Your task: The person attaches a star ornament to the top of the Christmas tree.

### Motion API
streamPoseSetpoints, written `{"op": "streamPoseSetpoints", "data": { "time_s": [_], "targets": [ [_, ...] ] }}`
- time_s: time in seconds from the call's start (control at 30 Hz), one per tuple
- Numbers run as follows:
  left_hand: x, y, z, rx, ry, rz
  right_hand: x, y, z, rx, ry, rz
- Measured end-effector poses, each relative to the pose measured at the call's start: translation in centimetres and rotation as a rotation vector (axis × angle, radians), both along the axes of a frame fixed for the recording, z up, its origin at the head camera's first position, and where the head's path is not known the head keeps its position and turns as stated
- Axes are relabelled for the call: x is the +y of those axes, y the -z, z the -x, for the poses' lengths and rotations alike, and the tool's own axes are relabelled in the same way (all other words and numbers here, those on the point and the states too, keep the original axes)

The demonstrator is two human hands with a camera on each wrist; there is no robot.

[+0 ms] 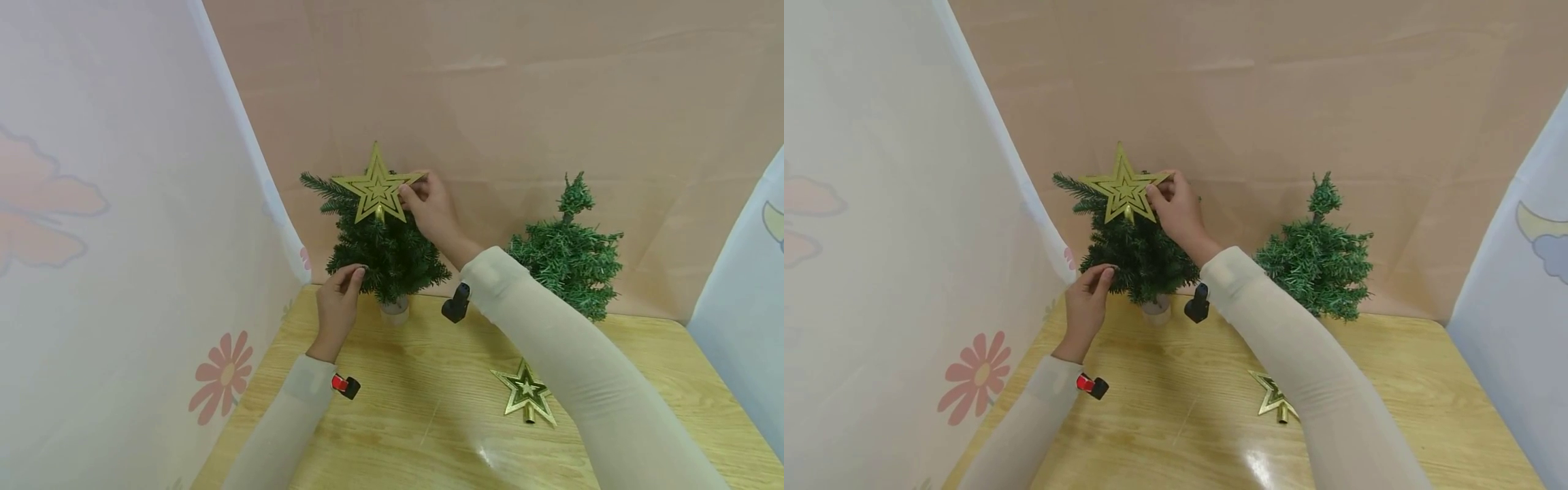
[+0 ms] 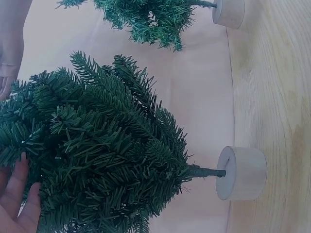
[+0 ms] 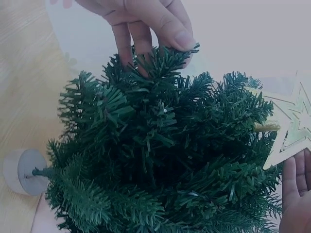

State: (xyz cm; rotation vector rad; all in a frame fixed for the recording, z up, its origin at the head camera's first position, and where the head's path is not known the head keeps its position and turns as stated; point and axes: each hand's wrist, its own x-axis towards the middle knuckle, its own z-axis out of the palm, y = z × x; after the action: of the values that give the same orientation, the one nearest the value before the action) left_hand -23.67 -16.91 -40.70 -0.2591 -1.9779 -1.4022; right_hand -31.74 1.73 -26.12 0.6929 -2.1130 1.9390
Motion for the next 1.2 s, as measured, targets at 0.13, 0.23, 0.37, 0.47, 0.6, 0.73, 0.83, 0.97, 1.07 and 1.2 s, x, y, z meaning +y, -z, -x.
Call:
{"op": "streamPoseSetpoints", "data": {
  "time_s": [0.13,0.23,0.37,0.47,0.6,0.73,0.83,0.97,1.07,1.2],
  "targets": [
    [0.2,-0.2,-0.1,-0.002,-0.012,0.005,0.0,0.2,-0.1,-0.007,0.024,0.023],
    [0.6,-1.3,-1.1,0.004,-0.013,0.010,0.0,0.3,-0.1,0.002,0.022,0.031],
    [1.1,-2.6,-2.3,0.012,0.009,0.003,0.1,0.2,-0.2,0.006,0.007,0.049],
    [1.2,-2.8,-2.5,0.015,0.025,-0.011,0.1,0.2,-0.3,0.020,-0.011,0.063],
    [1.2,-2.9,-2.6,0.014,0.029,-0.019,0.1,0.2,-0.4,0.037,-0.028,0.090],
    [1.2,-3.0,-2.7,0.013,0.028,-0.018,0.0,0.1,-0.4,0.028,-0.031,0.123],
    [1.2,-2.9,-2.6,0.014,0.027,-0.017,0.0,0.0,-0.4,-0.002,-0.026,0.134],
    [1.2,-2.8,-2.6,0.014,0.024,-0.011,-0.1,-0.3,-0.5,-0.072,-0.013,0.168],
    [1.2,-2.8,-2.6,0.012,0.017,-0.006,-0.2,-0.5,-0.7,-0.107,-0.007,0.190],
    [0.6,-1.8,-1.6,0.002,0.022,-0.003,-0.1,-0.7,-0.8,-0.144,-0.005,0.193]
  ]
}}
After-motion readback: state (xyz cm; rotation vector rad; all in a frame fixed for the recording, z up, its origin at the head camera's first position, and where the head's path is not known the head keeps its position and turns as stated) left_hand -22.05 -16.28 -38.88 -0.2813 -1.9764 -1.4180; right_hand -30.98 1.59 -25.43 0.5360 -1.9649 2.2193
